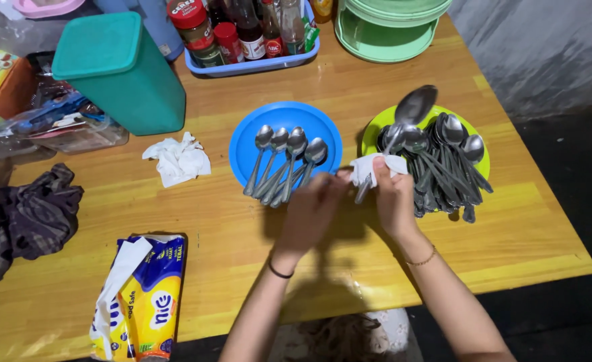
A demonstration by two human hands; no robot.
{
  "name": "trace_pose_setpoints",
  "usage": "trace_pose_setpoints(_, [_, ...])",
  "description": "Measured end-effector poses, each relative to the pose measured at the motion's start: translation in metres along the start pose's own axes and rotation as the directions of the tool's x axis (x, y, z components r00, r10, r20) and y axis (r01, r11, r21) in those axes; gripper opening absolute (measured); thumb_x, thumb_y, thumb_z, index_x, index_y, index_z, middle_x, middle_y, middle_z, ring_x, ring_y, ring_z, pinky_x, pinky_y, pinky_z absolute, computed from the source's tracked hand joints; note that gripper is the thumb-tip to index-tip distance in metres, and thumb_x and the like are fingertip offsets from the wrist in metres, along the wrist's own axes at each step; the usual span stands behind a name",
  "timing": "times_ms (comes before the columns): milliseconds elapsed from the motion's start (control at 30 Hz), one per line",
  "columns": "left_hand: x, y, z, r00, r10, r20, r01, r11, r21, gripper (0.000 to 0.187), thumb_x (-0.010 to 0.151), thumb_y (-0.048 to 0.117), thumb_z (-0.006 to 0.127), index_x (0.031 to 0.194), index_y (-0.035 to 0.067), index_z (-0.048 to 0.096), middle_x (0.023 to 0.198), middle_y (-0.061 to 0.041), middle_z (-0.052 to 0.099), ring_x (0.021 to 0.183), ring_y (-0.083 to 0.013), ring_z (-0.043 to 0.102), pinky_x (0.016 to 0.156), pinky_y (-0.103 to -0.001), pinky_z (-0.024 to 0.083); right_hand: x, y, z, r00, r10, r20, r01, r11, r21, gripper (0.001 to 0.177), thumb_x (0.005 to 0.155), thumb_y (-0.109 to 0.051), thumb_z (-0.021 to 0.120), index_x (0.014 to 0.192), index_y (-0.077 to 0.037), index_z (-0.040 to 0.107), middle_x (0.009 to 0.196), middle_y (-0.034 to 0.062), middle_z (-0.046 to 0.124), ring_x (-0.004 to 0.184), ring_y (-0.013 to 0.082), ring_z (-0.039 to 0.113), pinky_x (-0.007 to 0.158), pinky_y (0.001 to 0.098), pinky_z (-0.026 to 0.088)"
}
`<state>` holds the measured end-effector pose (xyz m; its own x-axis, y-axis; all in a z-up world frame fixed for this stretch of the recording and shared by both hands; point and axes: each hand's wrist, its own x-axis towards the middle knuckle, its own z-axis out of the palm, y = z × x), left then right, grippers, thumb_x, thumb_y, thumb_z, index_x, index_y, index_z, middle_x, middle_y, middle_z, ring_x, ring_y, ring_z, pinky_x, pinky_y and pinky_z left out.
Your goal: Wiping metal spoons with a tissue and moving them from a blue plate to a yellow plate
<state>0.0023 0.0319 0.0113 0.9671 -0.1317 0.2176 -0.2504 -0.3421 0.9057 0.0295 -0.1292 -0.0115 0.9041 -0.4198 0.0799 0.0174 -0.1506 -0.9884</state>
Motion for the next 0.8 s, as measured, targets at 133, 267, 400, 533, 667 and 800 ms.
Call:
trace_pose_setpoints(133, [0.006, -0.004, -0.015, 0.988, 0.07, -0.14, -0.081, 0.994, -0.074, 0.021, 0.104, 0.028, 0.058, 0.117, 0.014, 0.068, 0.094, -0.014, 0.075, 0.09, -0.0319, 0.073, 0.084, -0.045, 0.056, 0.006, 0.061, 0.01, 0.94, 0.325, 0.106, -0.221, 0.815, -0.536, 0.065, 0.085, -0.08, 0.062, 0.111, -0.02, 0.062, 0.114, 0.0106, 0.074, 0.113, 0.0303, 0.069, 0.097, 0.0432, 0.054])
trace_pose_setpoints(267, [-0.003, 0.011, -0.021, 0.999, -0.012, -0.034, 0.0, 0.941, -0.34, 0.023, 0.103, 0.026, 0.062, 0.108, 0.011, 0.078, 0.099, -0.008, 0.077, 0.091, -0.0203, 0.069, 0.085, -0.035, 0.054, -0.024, 0.025, 0.011, 0.756, -0.254, 0.603, 0.218, 0.967, 0.134, 0.041, 0.098, -0.021, 0.068, 0.059, -0.008, 0.064, 0.05, -0.0004, 0.056, 0.05, 0.0092, 0.051, 0.055, 0.0233, 0.045])
trace_pose_setpoints(400, [0.002, 0.002, -0.025, 0.991, -0.111, -0.079, 0.071, 0.916, -0.396, 0.022, 0.102, 0.028, 0.064, 0.099, 0.017, 0.083, 0.088, -0.007, 0.081, 0.085, -0.0129, 0.074, 0.082, -0.032, 0.06, -0.036, -0.026, 0.018, 0.678, -0.32, 0.661, 0.243, 0.947, 0.209, 0.046, 0.1, -0.016, 0.066, 0.056, -0.007, 0.058, 0.047, 0.0008, 0.054, 0.05, 0.0083, 0.048, 0.054, 0.0232, 0.044])
trace_pose_setpoints(533, [0.008, -0.009, -0.029, 0.981, -0.096, -0.17, 0.018, 0.911, -0.412, 0.026, 0.104, 0.027, 0.06, 0.098, 0.014, 0.082, 0.09, -0.008, 0.081, 0.089, -0.012, 0.071, 0.088, -0.033, 0.058, -0.041, -0.057, 0.018, 0.662, -0.13, 0.738, 0.19, 0.982, 0.003, 0.055, 0.101, -0.027, 0.058, 0.05, -0.007, 0.053, 0.043, 0.005, 0.053, 0.042, 0.0163, 0.047, 0.045, 0.0286, 0.039])
trace_pose_setpoints(667, [0.012, -0.017, -0.026, 0.961, -0.135, -0.239, 0.012, 0.89, -0.455, 0.026, 0.102, 0.022, 0.062, 0.092, 0.007, 0.082, 0.083, -0.012, 0.08, 0.08, -0.0188, 0.074, 0.076, -0.035, 0.062, -0.023, -0.032, 0.009, 0.607, -0.214, 0.765, 0.294, 0.955, 0.034, 0.043, 0.1, -0.02, 0.061, 0.06, -0.005, 0.064, 0.042, 0.002, 0.055, 0.037, 0.0104, 0.049, 0.043, 0.0224, 0.041])
trace_pose_setpoints(800, [0.015, -0.027, -0.026, 0.946, -0.123, -0.301, -0.025, 0.895, -0.446, 0.026, 0.103, 0.019, 0.061, 0.092, 0.005, 0.08, 0.077, -0.012, 0.077, 0.072, -0.0163, 0.069, 0.071, -0.035, 0.061, -0.025, -0.076, -0.001, 0.579, -0.13, 0.805, 0.325, 0.942, -0.082, 0.037, 0.098, -0.021, 0.061, 0.067, -0.001, 0.066, 0.045, 0.0059, 0.054, 0.044, 0.0146, 0.048, 0.046, 0.0329, 0.045])
